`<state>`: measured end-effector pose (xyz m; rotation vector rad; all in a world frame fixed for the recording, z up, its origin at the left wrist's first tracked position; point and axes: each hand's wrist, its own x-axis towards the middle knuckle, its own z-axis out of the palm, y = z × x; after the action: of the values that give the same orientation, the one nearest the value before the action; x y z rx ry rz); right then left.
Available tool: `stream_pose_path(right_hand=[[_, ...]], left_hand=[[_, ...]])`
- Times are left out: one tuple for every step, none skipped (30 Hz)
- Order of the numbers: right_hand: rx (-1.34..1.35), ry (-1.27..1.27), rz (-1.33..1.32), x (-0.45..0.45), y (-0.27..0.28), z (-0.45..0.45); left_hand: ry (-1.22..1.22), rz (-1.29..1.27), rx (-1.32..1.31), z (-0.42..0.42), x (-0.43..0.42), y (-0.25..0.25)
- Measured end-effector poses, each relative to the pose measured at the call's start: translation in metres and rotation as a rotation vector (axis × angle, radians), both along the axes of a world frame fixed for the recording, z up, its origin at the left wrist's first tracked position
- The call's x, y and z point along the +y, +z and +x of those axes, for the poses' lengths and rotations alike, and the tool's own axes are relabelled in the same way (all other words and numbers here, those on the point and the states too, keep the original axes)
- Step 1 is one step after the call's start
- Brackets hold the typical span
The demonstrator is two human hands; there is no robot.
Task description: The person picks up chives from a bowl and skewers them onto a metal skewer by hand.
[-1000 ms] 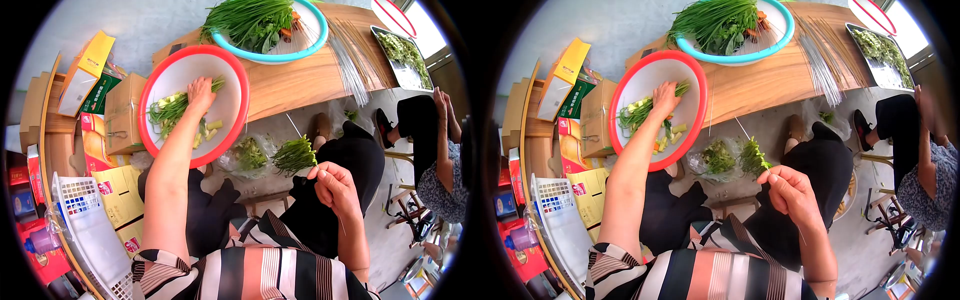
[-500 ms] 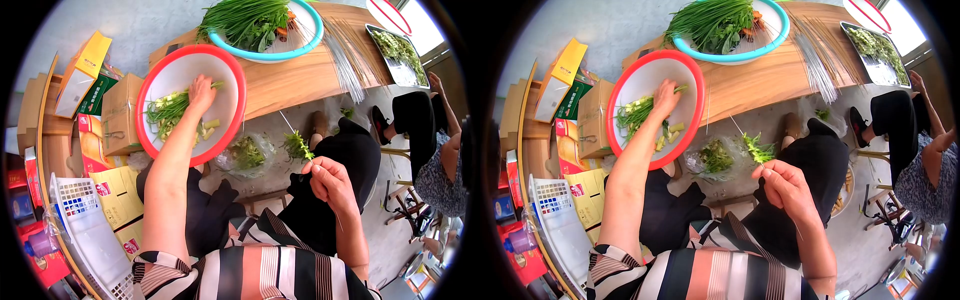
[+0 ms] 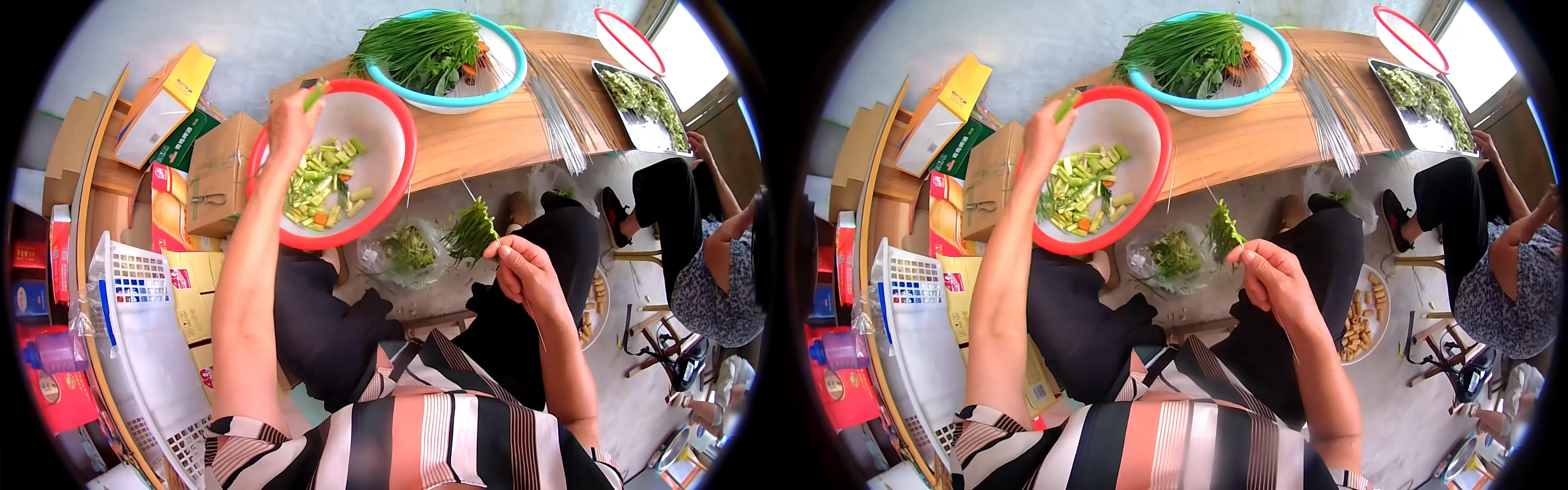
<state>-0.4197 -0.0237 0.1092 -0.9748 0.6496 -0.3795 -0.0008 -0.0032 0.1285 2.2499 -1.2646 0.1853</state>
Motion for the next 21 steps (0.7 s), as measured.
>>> stream_pose_path(right_hand=[[0.0, 0.006, 0.008, 0.0, -0.001, 0.001], [0.007, 0.001, 0.009, 0.0, -0.001, 0.001], [0.01, -0.005, 0.014, -0.001, -0.001, 0.001], [0.02, -0.016, 0.018, -0.002, 0.0, 0.002], [0.032, -0.027, 0.023, -0.004, 0.001, 0.002], [0.042, -0.032, 0.03, -0.006, 0.002, 0.001], [0.053, -0.034, 0.026, -0.007, 0.002, 0.0], [0.065, -0.036, 0.024, -0.008, 0.002, -0.001], [0.076, -0.042, 0.037, -0.01, 0.002, -0.002], [0.075, -0.039, 0.041, -0.011, 0.002, -0.002], [0.07, -0.037, 0.042, -0.013, 0.002, -0.002], [0.072, -0.043, 0.046, -0.015, 0.002, -0.001], [0.058, -0.04, 0.047, -0.016, 0.002, 0.0], [0.045, -0.036, 0.047, -0.016, 0.002, 0.0], [0.046, -0.037, 0.049, -0.015, 0.002, 0.001], [0.049, -0.032, 0.047, -0.015, 0.002, 0.002], [0.051, -0.029, 0.043, -0.015, 0.003, 0.002], [0.05, -0.031, 0.039, -0.015, 0.002, 0.002], [0.053, -0.038, 0.026, -0.014, 0.001, 0.001], [0.055, -0.042, 0.012, -0.013, 0.0, 0.0], [0.054, -0.037, 0.008, -0.013, -0.001, 0.0]], left_hand=[[0.0, 0.0, -0.003, 0.001, -0.002, -0.015], [0.009, 0.112, 0.029, 0.0, -0.007, -0.034], [0.017, 0.227, 0.063, 0.0, -0.012, -0.054], [0.027, 0.239, 0.12, -0.001, -0.015, -0.075], [0.037, 0.251, 0.181, -0.002, -0.019, -0.096], [0.074, 0.285, 0.237, -0.005, -0.025, -0.109], [0.069, 0.295, 0.247, -0.006, -0.031, -0.122], [0.09, 0.329, 0.289, -0.007, -0.036, -0.135], [0.109, 0.364, 0.329, -0.01, -0.04, -0.143], [0.113, 0.389, 0.329, -0.012, -0.043, -0.15], [0.108, 0.398, 0.332, -0.013, -0.044, -0.155], [0.102, 0.396, 0.313, -0.013, -0.045, -0.157], [0.097, 0.392, 0.294, -0.013, -0.046, -0.159], [0.094, 0.394, 0.295, -0.012, -0.046, -0.16], [0.089, 0.402, 0.287, -0.013, -0.045, -0.157], [0.085, 0.407, 0.278, -0.013, -0.044, -0.155], [0.084, 0.406, 0.278, -0.008, -0.042, -0.153], [0.005, 0.283, 0.241, 0.001, -0.04, -0.151], [-0.072, 0.158, 0.203, -0.001, -0.037, -0.138], [-0.008, 0.157, 0.328, 0.002, -0.034, -0.122], [0.002, 0.096, 0.335, -0.006, -0.028, -0.092]])
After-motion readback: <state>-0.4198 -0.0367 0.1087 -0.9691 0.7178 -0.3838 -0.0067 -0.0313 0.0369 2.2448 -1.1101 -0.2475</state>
